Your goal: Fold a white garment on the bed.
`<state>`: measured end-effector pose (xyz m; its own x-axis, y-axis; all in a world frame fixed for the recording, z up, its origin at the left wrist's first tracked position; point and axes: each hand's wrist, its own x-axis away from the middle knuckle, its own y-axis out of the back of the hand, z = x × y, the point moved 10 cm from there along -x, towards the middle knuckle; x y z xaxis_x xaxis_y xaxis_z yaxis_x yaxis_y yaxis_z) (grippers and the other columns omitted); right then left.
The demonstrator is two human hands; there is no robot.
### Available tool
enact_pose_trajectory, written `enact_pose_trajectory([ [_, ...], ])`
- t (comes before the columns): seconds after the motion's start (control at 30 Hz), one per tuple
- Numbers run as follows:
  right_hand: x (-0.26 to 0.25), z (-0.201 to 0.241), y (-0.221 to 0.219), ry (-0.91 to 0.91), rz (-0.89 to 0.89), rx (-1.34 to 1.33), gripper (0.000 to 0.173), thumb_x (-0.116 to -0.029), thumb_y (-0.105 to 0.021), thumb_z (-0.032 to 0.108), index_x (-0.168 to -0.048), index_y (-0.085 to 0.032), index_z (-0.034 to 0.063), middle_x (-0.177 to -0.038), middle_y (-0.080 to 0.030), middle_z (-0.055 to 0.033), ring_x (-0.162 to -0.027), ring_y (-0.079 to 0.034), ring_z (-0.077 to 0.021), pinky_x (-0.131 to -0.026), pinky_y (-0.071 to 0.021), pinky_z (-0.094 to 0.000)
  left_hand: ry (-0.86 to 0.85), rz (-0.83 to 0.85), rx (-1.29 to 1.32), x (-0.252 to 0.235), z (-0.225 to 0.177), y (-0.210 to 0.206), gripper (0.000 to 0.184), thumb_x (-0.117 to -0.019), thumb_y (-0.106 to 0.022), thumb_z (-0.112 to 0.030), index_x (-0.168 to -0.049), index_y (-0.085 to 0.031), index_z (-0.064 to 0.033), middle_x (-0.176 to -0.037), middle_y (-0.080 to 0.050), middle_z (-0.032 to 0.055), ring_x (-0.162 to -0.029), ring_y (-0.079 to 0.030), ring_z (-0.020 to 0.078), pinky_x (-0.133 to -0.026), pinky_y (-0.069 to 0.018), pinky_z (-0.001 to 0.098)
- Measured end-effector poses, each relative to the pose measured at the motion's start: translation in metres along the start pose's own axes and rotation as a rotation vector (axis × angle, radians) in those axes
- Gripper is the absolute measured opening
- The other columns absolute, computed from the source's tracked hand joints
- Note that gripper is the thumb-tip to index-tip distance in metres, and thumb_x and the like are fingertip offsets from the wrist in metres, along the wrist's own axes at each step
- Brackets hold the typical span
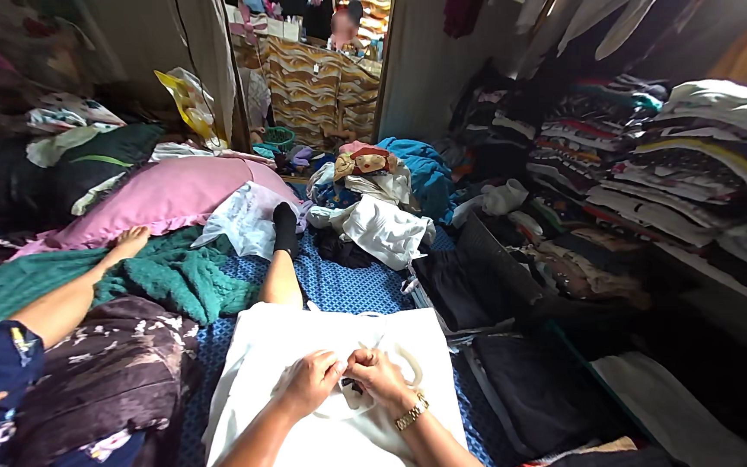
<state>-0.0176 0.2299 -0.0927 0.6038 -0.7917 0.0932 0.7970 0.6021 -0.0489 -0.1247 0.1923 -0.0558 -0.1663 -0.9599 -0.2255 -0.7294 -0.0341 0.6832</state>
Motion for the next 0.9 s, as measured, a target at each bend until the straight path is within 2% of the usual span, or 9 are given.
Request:
enact_pose_trajectory([
  [0.23,-0.001,-0.0011,-0.0004,0.017,0.006,0.03,0.018,-0.0918,-0.065,0.01,-0.074,-0.065,0.0118,-0.063,-0.058,0.01,-0.055,-0.05,0.0014,-0.053,-0.0422,-0.0196,0.007,0.015,-0.005,0.0001,-0.0001,-0.0002,0.044,-0.1044,-0.048,-0.03,-0.079,-0.064,0.0023,-0.075,-0.061,0.014,-0.075,-0.064,0.0278,-0.07,-0.0519,0.0458],
  [0.9,-0.0009,0.0002,-0.0017,0.007,0.018,0.041,0.019,-0.0922,-0.064,0.009,-0.073,-0.064,0.0114,-0.062,-0.057,0.0105,-0.054,-0.048,0.0023,-0.052,-0.041,-0.0188,0.009,0.022,-0.013,-0.0001,-0.0025,-0.0001,0.041,-0.1029,-0.051,-0.028,-0.079,-0.064,0.0033,-0.075,-0.061,0.0145,-0.074,-0.063,0.0284,-0.07,-0.0515,0.0456],
])
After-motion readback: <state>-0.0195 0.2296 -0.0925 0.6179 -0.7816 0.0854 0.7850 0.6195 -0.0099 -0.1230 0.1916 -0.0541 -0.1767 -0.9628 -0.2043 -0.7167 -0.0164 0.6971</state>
